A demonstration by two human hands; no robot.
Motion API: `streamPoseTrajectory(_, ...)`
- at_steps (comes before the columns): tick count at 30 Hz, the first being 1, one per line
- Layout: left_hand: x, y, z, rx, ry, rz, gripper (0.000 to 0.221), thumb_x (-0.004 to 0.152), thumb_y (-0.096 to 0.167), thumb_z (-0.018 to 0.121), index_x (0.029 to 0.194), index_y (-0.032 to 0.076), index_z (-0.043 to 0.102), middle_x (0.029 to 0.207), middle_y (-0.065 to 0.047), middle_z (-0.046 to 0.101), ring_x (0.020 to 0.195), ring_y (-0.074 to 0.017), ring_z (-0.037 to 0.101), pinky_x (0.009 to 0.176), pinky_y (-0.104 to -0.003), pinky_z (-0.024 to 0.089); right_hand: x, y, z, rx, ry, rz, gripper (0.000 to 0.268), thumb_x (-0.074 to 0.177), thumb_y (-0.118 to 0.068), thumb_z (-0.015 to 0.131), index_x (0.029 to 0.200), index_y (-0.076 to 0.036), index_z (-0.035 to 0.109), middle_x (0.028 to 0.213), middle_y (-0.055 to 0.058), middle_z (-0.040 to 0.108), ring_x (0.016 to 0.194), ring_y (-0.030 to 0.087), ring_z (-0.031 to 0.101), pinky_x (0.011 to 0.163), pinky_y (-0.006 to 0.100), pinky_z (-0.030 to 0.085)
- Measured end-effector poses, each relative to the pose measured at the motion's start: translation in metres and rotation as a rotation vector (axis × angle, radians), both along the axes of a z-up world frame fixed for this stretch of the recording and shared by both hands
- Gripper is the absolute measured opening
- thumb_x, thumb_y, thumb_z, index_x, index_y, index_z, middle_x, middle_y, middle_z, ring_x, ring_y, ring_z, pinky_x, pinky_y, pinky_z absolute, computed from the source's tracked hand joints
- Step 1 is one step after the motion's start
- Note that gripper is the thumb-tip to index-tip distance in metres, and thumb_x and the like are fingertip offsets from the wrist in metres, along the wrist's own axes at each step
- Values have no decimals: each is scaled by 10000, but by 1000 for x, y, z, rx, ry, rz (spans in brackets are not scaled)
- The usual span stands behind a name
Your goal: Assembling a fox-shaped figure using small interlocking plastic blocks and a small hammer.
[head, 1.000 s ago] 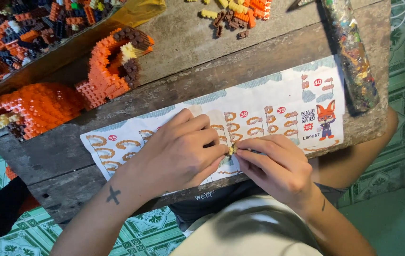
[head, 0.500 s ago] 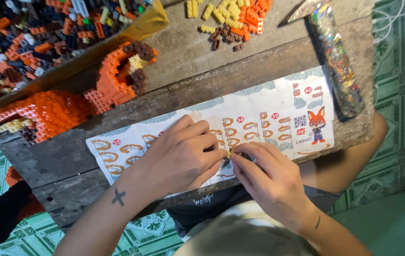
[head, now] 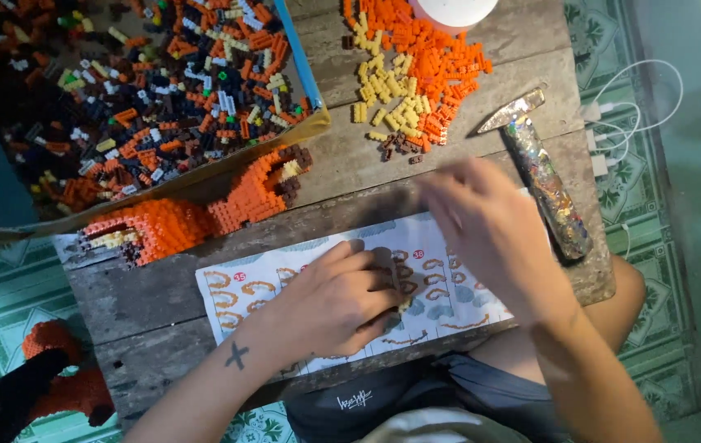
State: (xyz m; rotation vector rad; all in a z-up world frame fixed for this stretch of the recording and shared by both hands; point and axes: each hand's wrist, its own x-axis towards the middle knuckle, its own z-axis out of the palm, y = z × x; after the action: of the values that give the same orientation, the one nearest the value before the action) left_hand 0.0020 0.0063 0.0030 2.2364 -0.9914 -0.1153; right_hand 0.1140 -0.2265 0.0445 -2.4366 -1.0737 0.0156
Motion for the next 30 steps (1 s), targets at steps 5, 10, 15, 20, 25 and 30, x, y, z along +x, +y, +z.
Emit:
streamPoseTrajectory(5,-1,0,4,33,-39,-1,116,998,221,814,1044,124,772,838,-44,719,857,-309,639,795,-442,457,42,18,-22,-105,-193,-39,185,1152,-234,814,1192,-67,883,1167,135,740,897,334,738,603,491,621)
streamPoseTrajectory(10,-2,-1,0,16,-26,-18,89,1003,185,823,1029,106,791,789,-43,693,818,-276,594,781,-418,434,49,21,-31,-199,-178,-58,148,1117,-195,860,1115,-48,869,1128,117,725,899,305,744,527,466,651)
streamPoseTrajectory(15,1,0,-1,3,-2,-15,95,1012,190,799,1038,99,802,804,-48,708,812,-284,593,744,-431,421,50,24,-24,-172,-117,-70,98,1082,-86,784,1109,-87,878,1157,103,691,811,332,707,482,480,577)
streamPoseTrajectory(20,1,0,-3,17,-8,-18,180,954,221,840,938,116,695,766,-35,628,796,-305,562,723,-452,396,62,27,-29,-204,-231,71,154,1152,-170,798,1257,-102,888,1194,141,651,822,360,698,452,518,567)
streamPoseTrajectory(25,-1,0,-2,49,-7,-8,278,923,260,874,875,142,627,784,-30,612,824,-304,574,736,-456,414,65,28,-39,-245,-216,66,120,1172,-233,807,1215,-143,872,1268,106,650,822,401,714,516,599,569)
streamPoseTrajectory(30,1,2,-2,81,0,-28,289,988,238,839,840,138,612,753,-26,606,771,-290,559,709,-447,392,67,21,-34,-168,-237,118,101,1186,-126,846,1161,-28,848,1336,149,680,959,406,714,618,563,591)
